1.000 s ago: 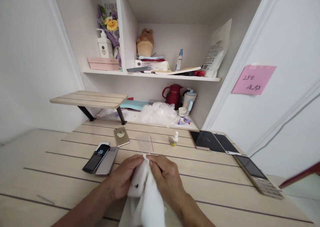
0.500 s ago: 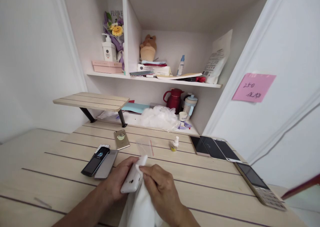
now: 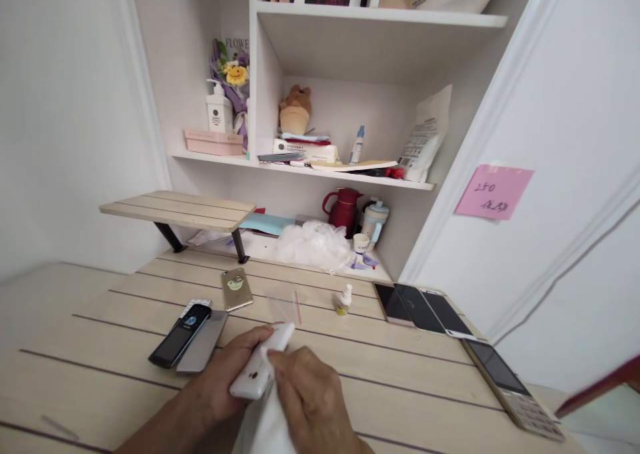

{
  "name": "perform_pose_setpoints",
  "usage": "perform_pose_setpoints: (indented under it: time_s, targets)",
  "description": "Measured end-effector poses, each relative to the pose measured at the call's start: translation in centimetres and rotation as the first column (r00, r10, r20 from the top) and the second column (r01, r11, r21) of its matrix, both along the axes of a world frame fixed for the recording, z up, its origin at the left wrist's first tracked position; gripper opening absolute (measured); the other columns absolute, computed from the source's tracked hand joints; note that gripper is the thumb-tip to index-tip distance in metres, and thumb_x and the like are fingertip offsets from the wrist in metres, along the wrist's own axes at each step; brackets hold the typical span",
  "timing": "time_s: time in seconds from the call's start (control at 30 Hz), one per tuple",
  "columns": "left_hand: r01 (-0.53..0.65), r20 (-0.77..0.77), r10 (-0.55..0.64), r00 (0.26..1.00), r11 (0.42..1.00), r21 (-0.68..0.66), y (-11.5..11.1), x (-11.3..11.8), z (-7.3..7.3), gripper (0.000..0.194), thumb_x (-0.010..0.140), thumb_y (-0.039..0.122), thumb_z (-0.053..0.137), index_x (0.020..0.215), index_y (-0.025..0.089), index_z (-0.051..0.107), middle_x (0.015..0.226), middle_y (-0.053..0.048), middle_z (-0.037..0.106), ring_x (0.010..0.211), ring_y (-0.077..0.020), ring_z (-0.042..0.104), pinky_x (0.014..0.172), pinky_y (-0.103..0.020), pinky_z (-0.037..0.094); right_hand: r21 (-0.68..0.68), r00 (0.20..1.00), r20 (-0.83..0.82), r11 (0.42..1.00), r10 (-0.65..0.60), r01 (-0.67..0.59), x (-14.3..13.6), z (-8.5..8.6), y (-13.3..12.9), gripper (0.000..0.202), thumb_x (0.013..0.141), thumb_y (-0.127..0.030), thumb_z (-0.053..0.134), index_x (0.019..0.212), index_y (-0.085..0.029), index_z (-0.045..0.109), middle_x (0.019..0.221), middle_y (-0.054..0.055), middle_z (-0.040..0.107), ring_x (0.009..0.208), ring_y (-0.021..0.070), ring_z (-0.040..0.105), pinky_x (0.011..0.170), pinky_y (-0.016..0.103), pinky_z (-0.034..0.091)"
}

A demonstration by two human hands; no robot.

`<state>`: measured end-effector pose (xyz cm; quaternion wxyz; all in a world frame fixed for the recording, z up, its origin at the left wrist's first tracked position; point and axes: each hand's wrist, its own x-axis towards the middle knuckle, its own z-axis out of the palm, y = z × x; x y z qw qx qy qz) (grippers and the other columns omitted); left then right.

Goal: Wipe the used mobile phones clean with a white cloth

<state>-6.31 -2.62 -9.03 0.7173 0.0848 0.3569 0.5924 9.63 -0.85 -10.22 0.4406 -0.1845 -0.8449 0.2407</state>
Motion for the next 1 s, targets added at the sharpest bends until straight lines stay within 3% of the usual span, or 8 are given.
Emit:
perform_pose_setpoints:
  time_s: [0.13, 0.23, 0.33, 0.53, 0.67, 0.8, 1.0]
  targets:
    - [0.029, -0.009, -0.029, 1.0, 0.998, 0.053, -0.1, 0.3, 0.0, 0.019, 0.073, 0.014, 0.067, 0.091, 0.016, 0.069, 0.065, 0.0, 0.066, 0.057, -0.0137, 0.061, 0.058, -0.023, 0.046, -0.133, 0.975, -0.01, 0.966, -0.223, 0.22, 0.4, -0.1, 1.1, 0.025, 0.097, -0.019, 0.05, 0.114, -0.024, 0.068, 0.09, 0.006, 0.069, 0.083, 0.0196, 0.067, 0.077, 0.031, 0.053]
    - [0.013, -0.024, -0.013, 1.0, 1.0, 0.005, 0.2, -0.2, -0.7, 0.007, 0.074, 0.021, 0.067, 0.081, 0.017, 0.067, 0.055, 0.002, 0.061, 0.049, -0.0132, 0.057, 0.047, -0.022, 0.041, -0.094, 0.994, -0.004, 0.989, -0.113, 0.112, 0.1, -0.8, 0.5, 0.029, 0.097, -0.017, 0.049, 0.119, -0.025, 0.065, 0.088, 0.005, 0.067, 0.08, 0.0182, 0.066, 0.073, 0.029, 0.053]
    - [0.004, -0.026, -0.005, 1.0, 0.999, -0.042, 0.5, -0.8, -1.0, 0.016, 0.077, 0.032, 0.066, 0.071, 0.017, 0.064, 0.046, 0.002, 0.056, 0.042, -0.0154, 0.054, 0.041, -0.024, 0.037, -0.02, 0.999, -0.018, 0.999, 0.041, -0.042, -0.3, -1.3, -0.3, 0.036, 0.096, -0.011, 0.048, 0.126, -0.026, 0.06, 0.087, 0.004, 0.064, 0.076, 0.0167, 0.064, 0.069, 0.028, 0.052]
    - [0.051, 0.068, -0.053, 0.996, 0.998, 0.031, 0.3, -0.9, 0.2, 0.045, 0.087, 0.05, 0.053, 0.087, 0.009, 0.069, 0.072, -0.012, 0.071, 0.061, -0.0199, 0.066, 0.058, -0.028, 0.049, -0.018, 0.999, -0.009, 0.999, 0.031, -0.031, -0.4, -1.4, 0.0, 0.033, 0.096, -0.012, 0.047, 0.123, -0.023, 0.062, 0.086, 0.005, 0.063, 0.074, 0.0159, 0.063, 0.068, 0.028, 0.051]
    - [0.046, 0.051, -0.051, 0.997, 0.994, 0.098, -0.2, -0.4, 0.8, 0.037, 0.089, 0.047, 0.055, 0.105, 0.016, 0.067, 0.079, -0.008, 0.074, 0.059, -0.0185, 0.065, 0.058, -0.028, 0.049, -0.114, 0.993, -0.014, 0.986, -0.121, 0.119, -0.5, -1.5, 0.5, 0.026, 0.095, -0.021, 0.05, 0.114, -0.023, 0.068, 0.088, 0.005, 0.069, 0.08, 0.0181, 0.067, 0.075, 0.029, 0.053]
    - [0.13, 0.055, -0.139, 0.989, 0.981, 0.142, -0.7, 0.3, 0.8, 0.042, 0.089, 0.05, 0.055, 0.112, 0.016, 0.065, 0.081, -0.007, 0.074, 0.066, -0.0204, 0.068, 0.063, -0.028, 0.049, -0.239, 0.955, -0.017, 0.929, -0.295, 0.282, -0.2, -1.3, 0.7, 0.021, 0.094, -0.029, 0.054, 0.108, -0.022, 0.068, 0.099, 0.006, 0.072, 0.091, 0.022, 0.068, 0.085, 0.032, 0.051]
    - [0.137, -0.103, -0.118, 0.988, 0.969, 0.203, -1.1, 1.1, 0.3, 0.04, 0.089, 0.046, 0.057, 0.115, 0.017, 0.064, 0.084, -0.006, 0.073, 0.068, -0.0167, 0.065, 0.064, -0.025, 0.045, -0.471, 0.883, -0.04, 0.789, -0.467, 0.396, 0.2, -1.2, 1.1, 0.03, 0.091, -0.041, 0.059, 0.111, -0.02, 0.062, 0.075, 0.0, 0.066, 0.064, 0.0166, 0.059, 0.061, 0.026, 0.048]
